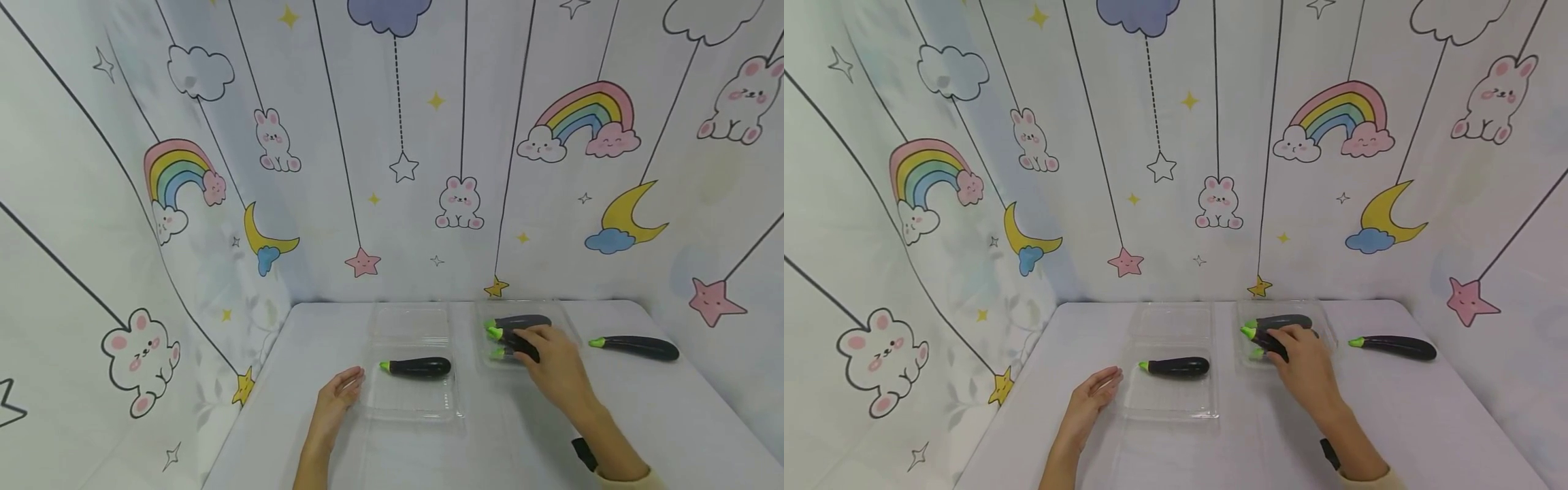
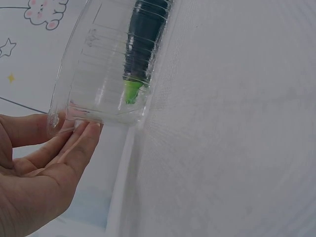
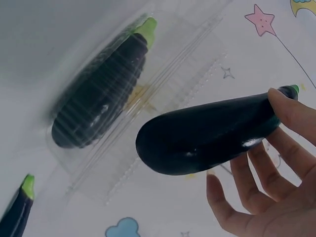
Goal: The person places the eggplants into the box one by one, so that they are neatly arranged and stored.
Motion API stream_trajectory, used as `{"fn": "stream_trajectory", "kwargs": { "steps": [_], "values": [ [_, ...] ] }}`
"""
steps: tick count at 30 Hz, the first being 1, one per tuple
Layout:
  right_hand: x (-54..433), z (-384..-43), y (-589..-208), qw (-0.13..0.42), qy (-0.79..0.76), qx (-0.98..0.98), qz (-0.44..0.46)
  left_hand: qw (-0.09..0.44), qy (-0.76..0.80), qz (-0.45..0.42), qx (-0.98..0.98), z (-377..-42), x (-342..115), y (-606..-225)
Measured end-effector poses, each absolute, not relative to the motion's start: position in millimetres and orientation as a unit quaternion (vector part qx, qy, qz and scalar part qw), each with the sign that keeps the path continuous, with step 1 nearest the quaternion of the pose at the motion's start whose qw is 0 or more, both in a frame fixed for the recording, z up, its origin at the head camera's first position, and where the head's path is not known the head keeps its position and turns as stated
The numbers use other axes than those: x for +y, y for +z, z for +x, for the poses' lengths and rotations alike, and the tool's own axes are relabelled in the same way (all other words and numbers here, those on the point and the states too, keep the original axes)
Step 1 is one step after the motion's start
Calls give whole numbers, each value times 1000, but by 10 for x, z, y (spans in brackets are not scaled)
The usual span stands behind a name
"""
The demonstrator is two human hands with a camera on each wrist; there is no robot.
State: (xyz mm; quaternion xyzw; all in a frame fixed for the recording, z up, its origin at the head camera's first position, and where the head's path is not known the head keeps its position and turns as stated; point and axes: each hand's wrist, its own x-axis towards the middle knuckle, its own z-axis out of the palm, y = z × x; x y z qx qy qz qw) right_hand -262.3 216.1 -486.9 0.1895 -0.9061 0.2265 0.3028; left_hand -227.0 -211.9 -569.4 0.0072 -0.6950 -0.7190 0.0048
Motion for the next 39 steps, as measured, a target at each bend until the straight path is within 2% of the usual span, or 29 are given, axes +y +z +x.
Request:
{"fn": "stream_trajectory", "kwargs": {
  "steps": [12, 27, 39],
  "values": [
    [1916, -2626, -4845, 286, 231, -910, 189, 6, -713, 4, -701, -2276, -2120, -5700],
    [1578, -2583, -4775, 240, 246, -922, 176, 10, -715, -5, -699, -2276, -2123, -5705],
    [1333, -2576, -4805, 218, 242, -925, 198, 9, -722, 1, -692, -2255, -2110, -5679]
  ]
}}
